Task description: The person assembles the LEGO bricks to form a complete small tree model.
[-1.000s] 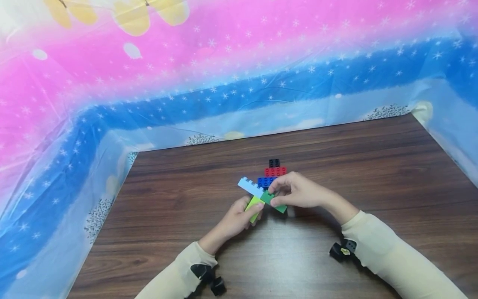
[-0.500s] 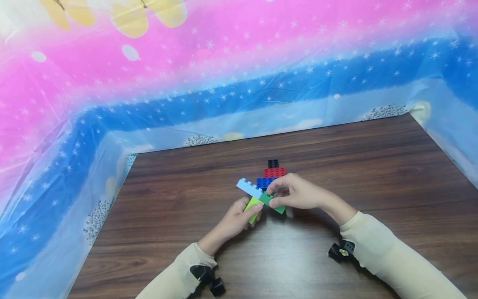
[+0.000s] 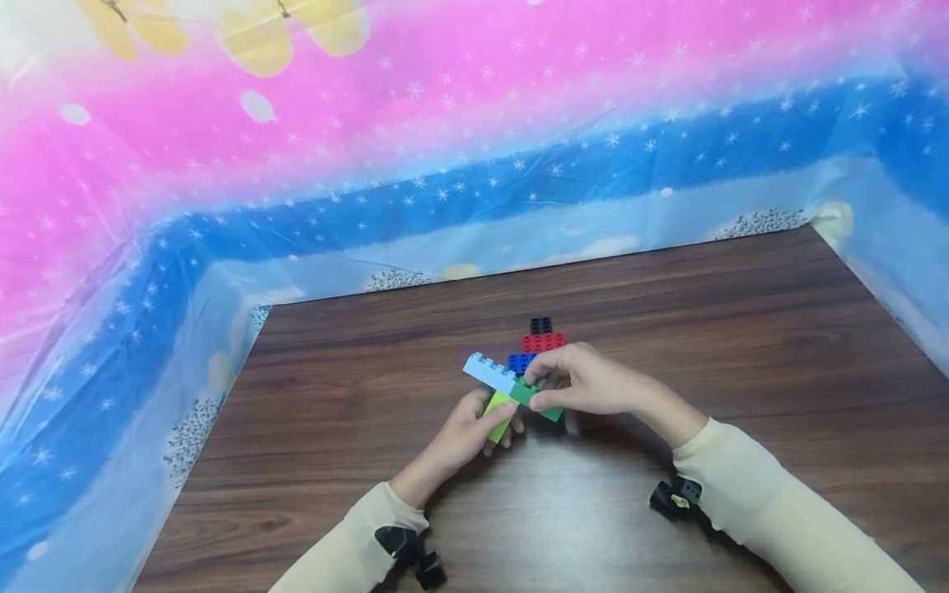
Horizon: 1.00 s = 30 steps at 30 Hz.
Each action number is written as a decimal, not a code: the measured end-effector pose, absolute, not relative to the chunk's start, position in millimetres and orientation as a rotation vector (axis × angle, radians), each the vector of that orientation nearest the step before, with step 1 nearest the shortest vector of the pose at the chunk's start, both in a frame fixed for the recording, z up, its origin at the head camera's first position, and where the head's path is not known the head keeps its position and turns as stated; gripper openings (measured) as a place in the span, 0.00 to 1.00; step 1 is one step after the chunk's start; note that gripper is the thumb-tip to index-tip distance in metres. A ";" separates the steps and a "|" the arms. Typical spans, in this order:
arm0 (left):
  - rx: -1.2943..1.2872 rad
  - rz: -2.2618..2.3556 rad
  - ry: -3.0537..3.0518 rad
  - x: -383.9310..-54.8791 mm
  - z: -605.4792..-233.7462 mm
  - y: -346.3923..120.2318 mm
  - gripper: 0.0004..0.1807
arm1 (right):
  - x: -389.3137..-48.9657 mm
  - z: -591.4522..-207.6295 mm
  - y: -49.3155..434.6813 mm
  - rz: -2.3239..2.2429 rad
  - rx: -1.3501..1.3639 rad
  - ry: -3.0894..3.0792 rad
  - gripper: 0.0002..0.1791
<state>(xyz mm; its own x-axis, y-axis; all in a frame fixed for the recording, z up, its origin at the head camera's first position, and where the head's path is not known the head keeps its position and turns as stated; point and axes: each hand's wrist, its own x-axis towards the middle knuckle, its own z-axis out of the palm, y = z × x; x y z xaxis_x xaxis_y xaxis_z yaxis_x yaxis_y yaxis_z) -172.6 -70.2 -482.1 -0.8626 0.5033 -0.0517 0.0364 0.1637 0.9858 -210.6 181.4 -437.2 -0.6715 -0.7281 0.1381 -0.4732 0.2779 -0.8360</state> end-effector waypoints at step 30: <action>0.616 1.941 1.852 -171.6 -484.3 -71.7 0.23 | -203.9 -449.6 167.4 -0.703 -1.145 2.892 0.10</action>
